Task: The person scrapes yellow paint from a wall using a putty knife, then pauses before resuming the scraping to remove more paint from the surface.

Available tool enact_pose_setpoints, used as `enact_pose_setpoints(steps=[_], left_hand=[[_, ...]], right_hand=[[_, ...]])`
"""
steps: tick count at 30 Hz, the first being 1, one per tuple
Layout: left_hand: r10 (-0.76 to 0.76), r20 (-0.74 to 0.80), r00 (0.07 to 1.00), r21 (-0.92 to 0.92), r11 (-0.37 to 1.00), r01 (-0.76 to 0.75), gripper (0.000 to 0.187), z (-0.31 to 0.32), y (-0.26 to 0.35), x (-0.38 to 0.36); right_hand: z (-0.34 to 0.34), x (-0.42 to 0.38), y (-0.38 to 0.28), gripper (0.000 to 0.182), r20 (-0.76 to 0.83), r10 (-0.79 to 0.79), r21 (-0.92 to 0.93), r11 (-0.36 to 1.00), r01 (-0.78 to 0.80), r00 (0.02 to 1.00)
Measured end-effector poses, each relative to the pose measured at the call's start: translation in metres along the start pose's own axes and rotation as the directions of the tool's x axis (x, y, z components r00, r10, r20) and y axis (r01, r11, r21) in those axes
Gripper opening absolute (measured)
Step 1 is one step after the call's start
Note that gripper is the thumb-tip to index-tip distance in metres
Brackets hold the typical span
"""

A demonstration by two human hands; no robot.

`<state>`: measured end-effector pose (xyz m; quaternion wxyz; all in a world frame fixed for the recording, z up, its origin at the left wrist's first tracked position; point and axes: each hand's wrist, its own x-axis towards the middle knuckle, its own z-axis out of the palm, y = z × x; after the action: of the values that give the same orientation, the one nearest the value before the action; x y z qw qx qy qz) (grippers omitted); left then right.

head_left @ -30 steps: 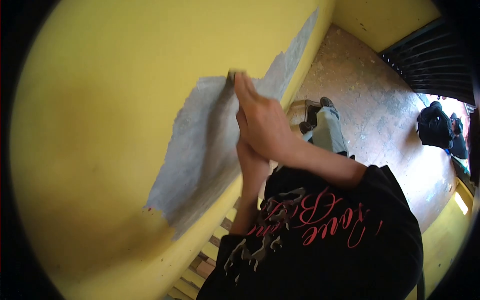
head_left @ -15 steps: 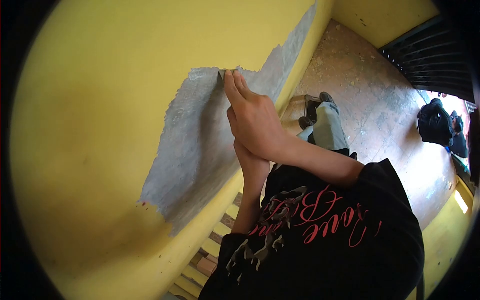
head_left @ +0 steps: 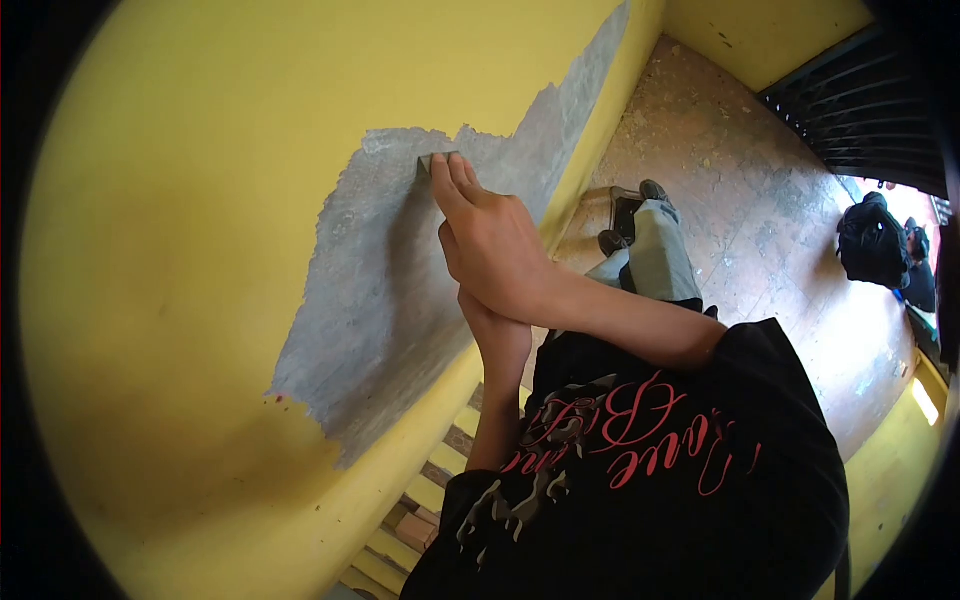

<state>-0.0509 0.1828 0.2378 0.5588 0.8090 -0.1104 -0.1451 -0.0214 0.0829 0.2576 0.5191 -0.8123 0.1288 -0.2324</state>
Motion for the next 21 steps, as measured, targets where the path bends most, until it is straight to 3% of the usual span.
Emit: enact_pose_setpoints(steps=[2, 5, 7, 11, 13, 14, 16, 17, 19, 20, 21], left_hand=[[0.014, -0.01, 1.0, 0.026, 1.0, -0.014, 0.03, -0.004, 0.003, 0.002], [-0.034, 0.009, 0.999, 0.14, 0.99, 0.032, 0.029, -0.013, 0.021, 0.007], [-0.258, 0.073, 0.963, -0.095, 0.96, 0.264, 0.024, -0.018, 0.031, 0.011], [-0.15, -0.045, 0.988, -0.053, 0.988, 0.148, 0.019, -0.015, 0.038, 0.021], [-0.445, 0.087, 0.891, -0.095, 0.887, 0.453, 0.028, -0.03, 0.041, 0.03], [-0.446, 0.087, 0.891, -0.096, 0.887, 0.453, 0.028, -0.028, 0.035, 0.03], [-0.113, 0.064, 0.992, 0.061, 0.992, 0.109, 0.031, -0.018, 0.017, 0.028], [-0.109, 0.065, 0.992, 0.063, 0.992, 0.105, 0.031, -0.014, 0.014, 0.022], [0.065, -0.042, 0.997, 0.34, 0.939, -0.047, 0.03, -0.007, 0.012, 0.012], [0.068, -0.034, 0.997, 0.34, 0.939, -0.053, 0.03, -0.008, 0.014, 0.01], [0.004, -0.014, 1.0, 0.215, 0.977, -0.001, 0.03, -0.01, 0.017, 0.005]], right_hand=[[0.006, -0.001, -0.001, 0.057, -0.15, -0.067, -0.053, 0.997, 0.059, 0.986], [0.002, 0.002, 0.0, 0.056, -0.077, -0.037, -0.05, 0.998, 0.033, 0.996], [0.0, 0.007, -0.003, 0.055, -0.075, -0.003, -0.054, 0.999, -0.001, 0.997], [0.006, 0.007, -0.006, 0.053, -0.173, -0.024, -0.079, 0.997, 0.011, 0.985], [0.007, 0.012, -0.005, 0.053, -0.191, -0.004, -0.071, 0.997, -0.01, 0.982], [0.007, 0.014, -0.005, 0.053, -0.21, 0.014, -0.059, 0.998, -0.027, 0.978], [0.004, 0.012, -0.004, 0.053, -0.205, 0.004, -0.054, 0.998, -0.016, 0.979], [0.002, 0.011, -0.004, 0.053, -0.201, -0.002, -0.049, 0.999, -0.008, 0.98], [0.005, 0.003, -0.007, 0.054, -0.191, -0.061, -0.069, 0.996, 0.049, 0.98], [0.006, -0.001, -0.007, 0.054, -0.167, -0.106, -0.084, 0.992, 0.093, 0.98], [0.008, -0.004, -0.005, 0.054, -0.167, -0.097, -0.082, 0.993, 0.084, 0.981]])
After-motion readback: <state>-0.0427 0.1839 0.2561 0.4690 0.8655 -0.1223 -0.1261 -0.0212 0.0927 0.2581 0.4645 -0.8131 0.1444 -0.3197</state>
